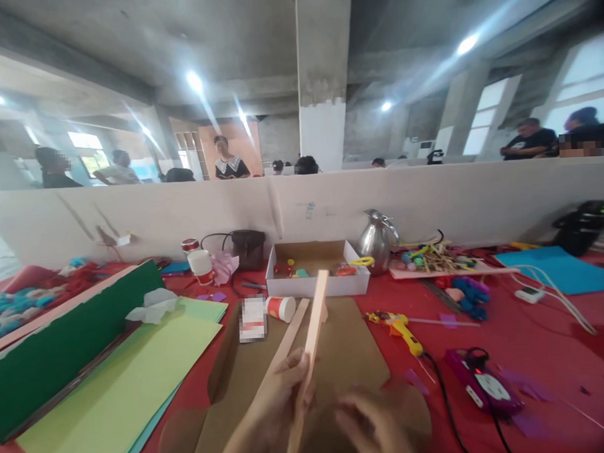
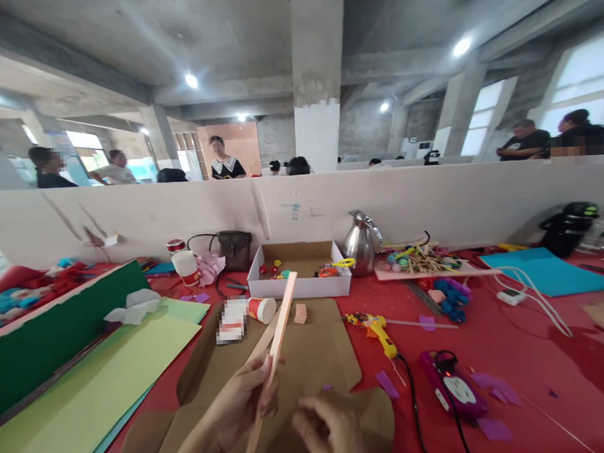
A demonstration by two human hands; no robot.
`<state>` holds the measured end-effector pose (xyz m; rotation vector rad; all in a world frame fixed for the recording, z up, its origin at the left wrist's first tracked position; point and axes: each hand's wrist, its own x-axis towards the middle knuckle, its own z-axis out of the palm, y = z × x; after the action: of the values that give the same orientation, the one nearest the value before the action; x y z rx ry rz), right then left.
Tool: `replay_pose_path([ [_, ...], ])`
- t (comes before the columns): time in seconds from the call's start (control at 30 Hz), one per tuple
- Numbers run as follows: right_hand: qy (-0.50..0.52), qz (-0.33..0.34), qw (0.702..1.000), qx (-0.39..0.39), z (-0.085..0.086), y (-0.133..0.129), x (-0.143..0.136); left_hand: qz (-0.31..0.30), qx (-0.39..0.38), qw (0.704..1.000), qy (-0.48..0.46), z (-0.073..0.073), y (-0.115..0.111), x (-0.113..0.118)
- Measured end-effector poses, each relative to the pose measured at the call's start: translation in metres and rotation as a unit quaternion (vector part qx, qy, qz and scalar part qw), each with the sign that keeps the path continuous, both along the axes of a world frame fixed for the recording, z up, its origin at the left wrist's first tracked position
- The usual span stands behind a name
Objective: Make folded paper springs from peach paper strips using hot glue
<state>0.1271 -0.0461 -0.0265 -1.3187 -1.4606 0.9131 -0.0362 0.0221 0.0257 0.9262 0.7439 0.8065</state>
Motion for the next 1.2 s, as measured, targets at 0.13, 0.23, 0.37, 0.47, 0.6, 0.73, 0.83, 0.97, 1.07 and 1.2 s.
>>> replay_pose_path([
  [0.13,0.21,-0.012,0.975,-0.072,0.055,0.037,0.031,-0.112,-0.024,0.981,0.155,0.0,-0.001,-0.041],
  [0.23,0.279,-0.031,0.958,-0.062,0.069,0.061,0.044,-0.15,-0.04,0.967,0.202,0.001,0.0,-0.06],
  [0.37,0.289,-0.046,0.954,-0.073,0.06,0.069,0.042,-0.17,-0.012,0.959,0.226,-0.004,0.003,-0.072],
  [0.47,0.275,-0.035,0.955,-0.1,0.051,0.068,0.042,-0.176,0.016,0.952,0.251,-0.007,0.006,-0.073],
  [0.6,0.202,-0.019,0.974,-0.103,0.039,0.071,0.052,-0.183,0.063,0.926,0.323,-0.007,0.01,-0.068],
  [0.73,0.15,-0.065,0.981,-0.101,0.022,0.08,0.066,-0.162,0.139,0.901,0.378,-0.003,0.01,-0.062],
  [0.83,0.124,-0.082,0.982,-0.118,0.012,0.086,0.072,-0.154,0.15,0.883,0.417,0.001,0.008,-0.061],
  [0.97,0.04,-0.102,0.986,-0.125,0.008,0.095,0.083,-0.113,0.237,0.823,0.505,0.001,0.002,-0.055],
  [1.07,-0.053,-0.16,0.981,-0.091,0.012,0.101,0.109,-0.061,0.329,0.74,0.583,-0.005,-0.006,-0.042],
  [1.2,-0.306,-0.284,0.903,-0.098,0.019,0.105,0.154,0.031,0.4,0.621,0.673,-0.019,-0.015,-0.023],
])
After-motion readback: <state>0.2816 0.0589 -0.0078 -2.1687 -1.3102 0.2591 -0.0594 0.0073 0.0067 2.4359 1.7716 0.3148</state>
